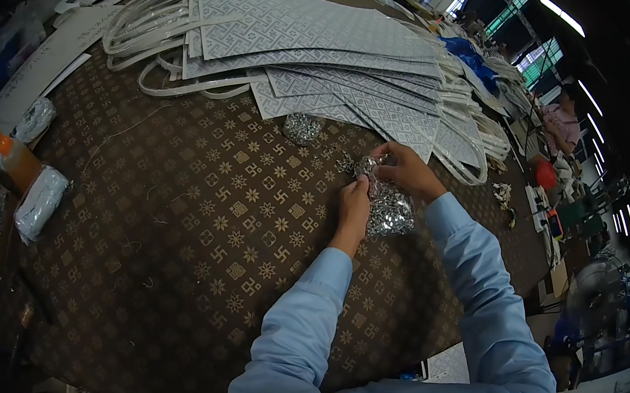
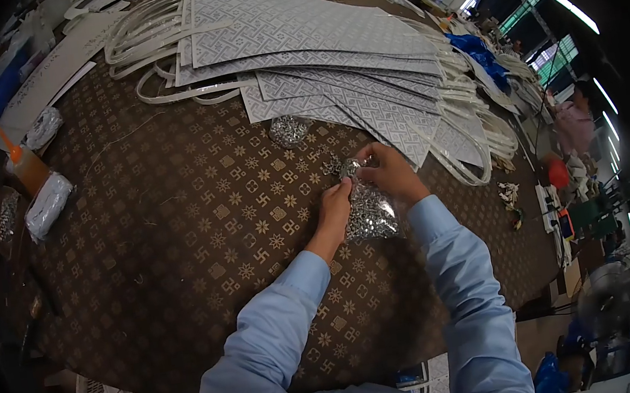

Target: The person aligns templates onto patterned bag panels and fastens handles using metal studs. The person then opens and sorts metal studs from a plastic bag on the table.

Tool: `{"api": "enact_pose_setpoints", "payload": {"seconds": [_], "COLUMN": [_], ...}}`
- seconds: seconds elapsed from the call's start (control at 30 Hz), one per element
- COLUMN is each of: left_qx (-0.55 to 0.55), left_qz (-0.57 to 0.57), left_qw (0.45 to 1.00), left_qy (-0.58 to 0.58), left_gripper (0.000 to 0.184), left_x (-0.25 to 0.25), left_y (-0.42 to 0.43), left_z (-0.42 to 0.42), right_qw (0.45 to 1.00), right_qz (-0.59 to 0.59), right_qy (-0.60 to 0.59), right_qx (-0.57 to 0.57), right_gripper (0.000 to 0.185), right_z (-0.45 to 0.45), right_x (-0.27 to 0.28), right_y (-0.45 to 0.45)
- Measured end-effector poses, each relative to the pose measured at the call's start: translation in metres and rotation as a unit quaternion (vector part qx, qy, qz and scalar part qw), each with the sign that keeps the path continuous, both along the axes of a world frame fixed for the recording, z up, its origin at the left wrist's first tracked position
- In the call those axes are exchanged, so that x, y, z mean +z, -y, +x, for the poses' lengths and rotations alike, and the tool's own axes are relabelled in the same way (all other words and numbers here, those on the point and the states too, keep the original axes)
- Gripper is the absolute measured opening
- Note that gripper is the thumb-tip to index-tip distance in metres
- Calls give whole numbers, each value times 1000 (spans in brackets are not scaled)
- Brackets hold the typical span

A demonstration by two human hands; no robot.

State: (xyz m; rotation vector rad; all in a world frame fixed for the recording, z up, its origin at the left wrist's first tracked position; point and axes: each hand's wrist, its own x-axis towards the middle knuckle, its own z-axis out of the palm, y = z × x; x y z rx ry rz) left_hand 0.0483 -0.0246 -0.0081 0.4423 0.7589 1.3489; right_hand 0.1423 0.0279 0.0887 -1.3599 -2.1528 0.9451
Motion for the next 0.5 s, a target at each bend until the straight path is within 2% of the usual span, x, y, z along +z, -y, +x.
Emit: {"api": "enact_pose_setpoints", "payload": {"seconds": [0.03,0.07,0.1,0.17,0.2,0.3,0.33,0.37,0.4,0.43,0.47,0.5], "left_qx": [15,16,27,38,30,41,16,-14,-21,-7,10,34], "left_qz": [-2,0,14,29,23,4,16,25,19,21,25,39], "left_qw": [1000,1000,999,997,998,998,999,993,993,997,999,998], "left_qy": [4,4,29,53,57,50,-32,-115,-115,-69,-21,-24], "left_gripper": [33,33,34,35,35,32,32,33,33,32,31,29], "left_x": [7,7,6,7,10,12,4,-2,-3,-3,-1,-6], "left_y": [2,0,-2,-1,1,2,-3,-4,-2,-1,-2,-6], "left_z": [-3,-2,0,-1,-2,-4,-5,-3,-2,0,0,2], "right_qw": [999,999,999,968,968,998,998,994,963,961,990,998], "right_qz": [25,-39,-37,-167,-167,-47,-50,55,157,165,59,-45], "right_qy": [22,-10,-11,-81,-80,-40,-36,88,208,203,116,26], "right_qx": [-23,-26,-24,-171,-170,-27,-26,20,62,89,60,32], "right_gripper": [15,19,19,20,20,16,16,16,17,20,20,20], "right_z": [-2,11,11,10,9,9,7,-2,-5,-3,3,11], "right_x": [3,-11,-8,-6,-6,-6,-3,5,10,13,15,13], "right_y": [-2,-17,-19,-20,-19,-9,-9,-2,4,2,-6,-15]}}
